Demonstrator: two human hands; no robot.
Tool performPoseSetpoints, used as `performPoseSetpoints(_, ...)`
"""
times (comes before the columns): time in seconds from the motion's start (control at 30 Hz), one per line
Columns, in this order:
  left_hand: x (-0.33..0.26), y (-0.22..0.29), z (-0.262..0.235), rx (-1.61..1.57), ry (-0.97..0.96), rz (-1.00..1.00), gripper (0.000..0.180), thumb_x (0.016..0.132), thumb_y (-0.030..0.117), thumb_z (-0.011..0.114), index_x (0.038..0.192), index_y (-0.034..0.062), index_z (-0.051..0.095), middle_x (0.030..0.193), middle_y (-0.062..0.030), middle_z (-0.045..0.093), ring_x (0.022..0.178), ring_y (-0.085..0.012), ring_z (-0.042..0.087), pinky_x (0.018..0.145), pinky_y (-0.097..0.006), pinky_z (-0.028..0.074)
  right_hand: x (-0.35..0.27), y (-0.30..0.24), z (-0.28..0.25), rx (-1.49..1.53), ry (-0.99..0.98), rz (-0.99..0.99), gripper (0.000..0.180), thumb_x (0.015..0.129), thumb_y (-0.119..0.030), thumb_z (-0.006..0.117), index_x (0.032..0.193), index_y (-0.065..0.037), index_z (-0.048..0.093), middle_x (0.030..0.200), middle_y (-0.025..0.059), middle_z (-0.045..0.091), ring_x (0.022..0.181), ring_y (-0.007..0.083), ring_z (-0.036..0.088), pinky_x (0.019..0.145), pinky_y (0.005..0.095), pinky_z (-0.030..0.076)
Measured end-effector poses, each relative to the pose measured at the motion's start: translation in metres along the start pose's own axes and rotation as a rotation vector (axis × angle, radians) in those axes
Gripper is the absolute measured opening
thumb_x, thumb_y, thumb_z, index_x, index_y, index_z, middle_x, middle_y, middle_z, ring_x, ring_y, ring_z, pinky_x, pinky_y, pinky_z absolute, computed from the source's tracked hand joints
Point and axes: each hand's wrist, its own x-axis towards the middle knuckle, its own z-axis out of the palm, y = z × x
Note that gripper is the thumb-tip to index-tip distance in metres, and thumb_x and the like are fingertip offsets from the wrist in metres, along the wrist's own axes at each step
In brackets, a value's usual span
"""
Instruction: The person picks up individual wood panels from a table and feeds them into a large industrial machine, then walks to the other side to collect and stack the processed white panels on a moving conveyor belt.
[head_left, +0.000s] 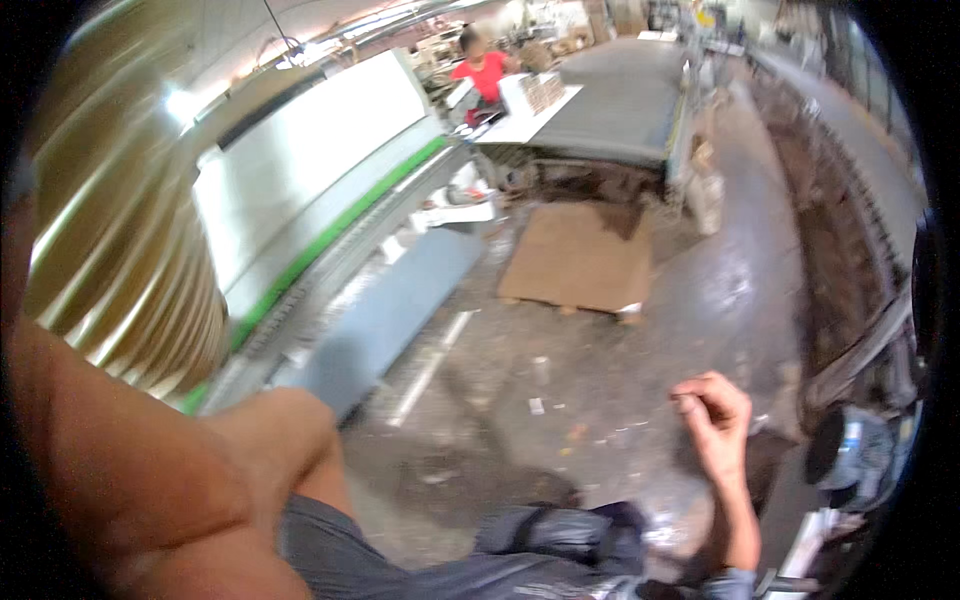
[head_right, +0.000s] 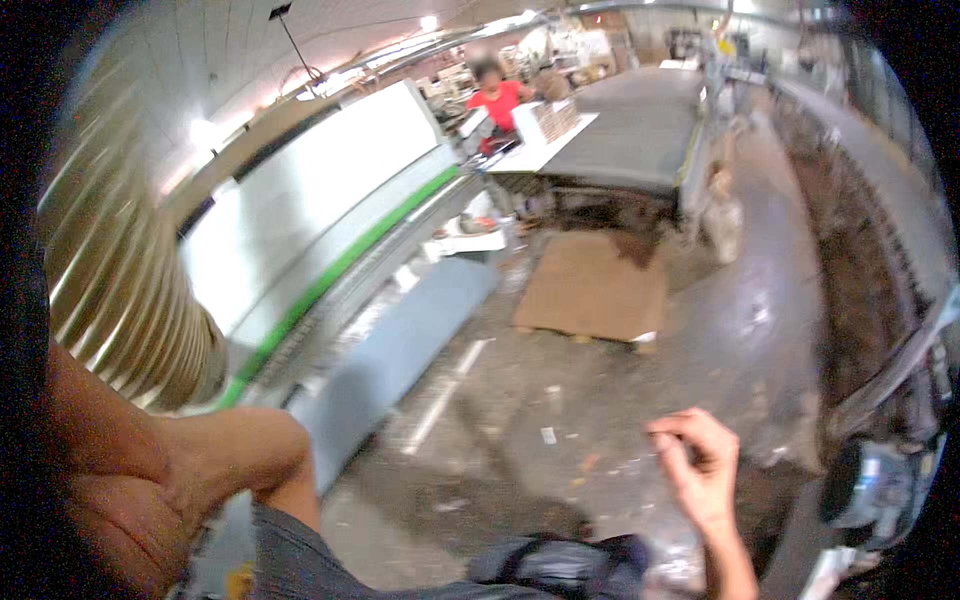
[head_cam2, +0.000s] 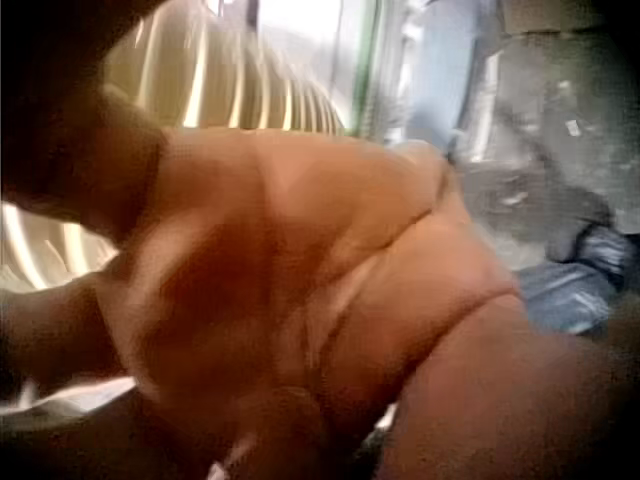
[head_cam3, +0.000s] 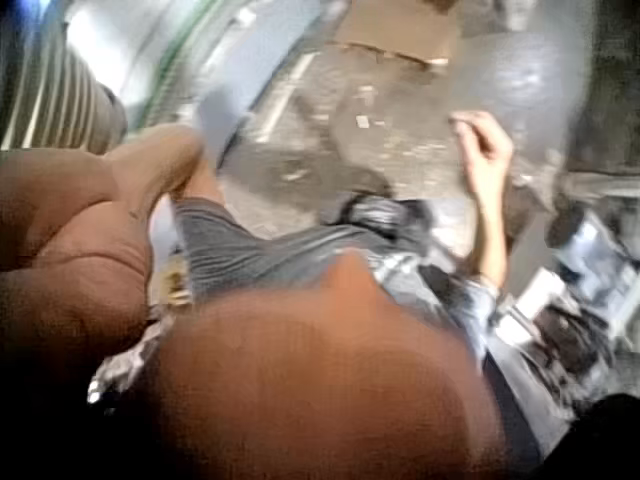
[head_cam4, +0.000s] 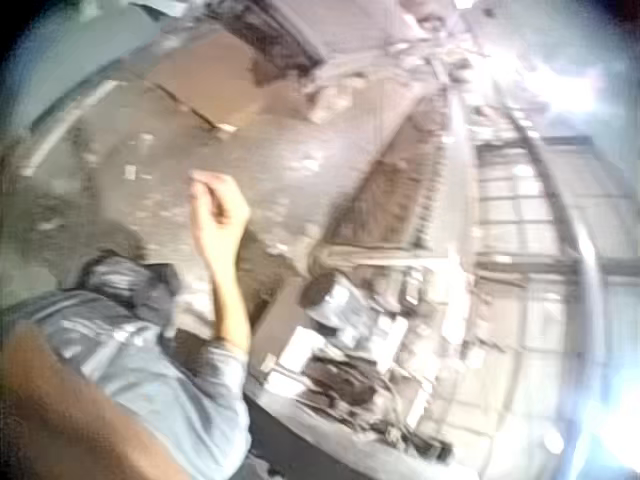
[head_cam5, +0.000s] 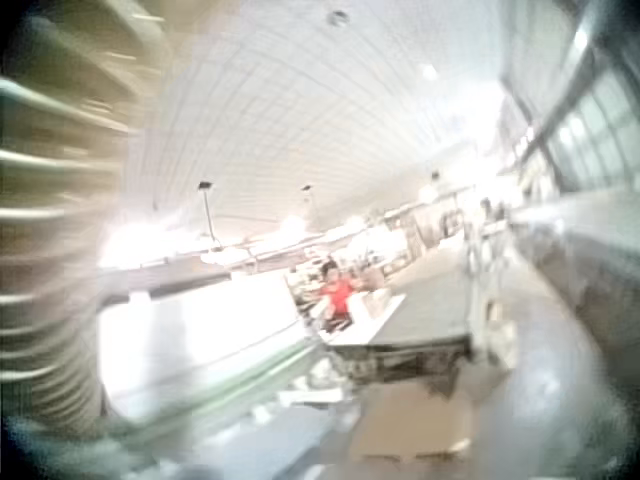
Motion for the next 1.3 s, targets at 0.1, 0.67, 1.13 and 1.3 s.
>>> performPoseSetpoints(0.1,-0.029,-0.003,0.028,0.151,-0.020,0.047,0.026,0.090,0.018,0.063,0.101,-0.0051,0.059,0.098,-0.0176,0.063,0.082,-0.0249,0.060,0.069,-0.033,0.051,0.045,0.071,-0.022,0.124,-0.153,0.075,0.010,0.086,-0.005,0.068,0.093,0.000,0.073,0.081,0.0063,0.066,0.075,0.0108,0.060,0.067,0.0245,0.047)
performPoseSetpoints(0.67,-0.166,-0.246,0.251,0.398,-0.115,-0.463,0.026,0.084,0.005,0.062,0.108,-0.0042,0.061,0.103,-0.0144,0.063,0.088,-0.0228,0.061,0.075,-0.031,0.051,0.183,0.398,-0.036,0.000,-0.610,0.583,0.025,0.088,-0.018,0.066,0.106,-0.001,0.072,0.092,0.0128,0.073,0.079,0.0125,0.066,0.075,0.0298,0.053)
performPoseSetpoints(1.13,-0.728,-0.009,0.103,0.729,-0.748,-2.511,0.025,0.089,0.016,0.054,0.107,0.0033,0.065,0.099,-0.0109,0.065,0.087,-0.0259,0.062,0.073,-0.042,0.051,0.238,0.620,-0.173,-0.176,-0.489,0.871,0.020,0.088,-0.015,0.063,0.095,0.001,0.073,0.074,0.0040,0.068,0.065,0.0109,0.061,0.058,0.0274,0.049)
performPoseSetpoints(1.3,-0.756,-0.042,0.136,0.033,0.543,-2.340,0.016,0.085,0.010,0.055,0.091,0.0026,0.068,0.080,-0.0057,0.061,0.071,-0.0250,0.059,0.064,-0.038,0.048,0.440,0.590,-0.126,-0.291,-0.385,0.454,0.020,0.091,-0.012,0.060,0.093,0.005,0.070,0.070,0.0020,0.062,0.064,0.0097,0.055,0.058,0.0271,0.046)
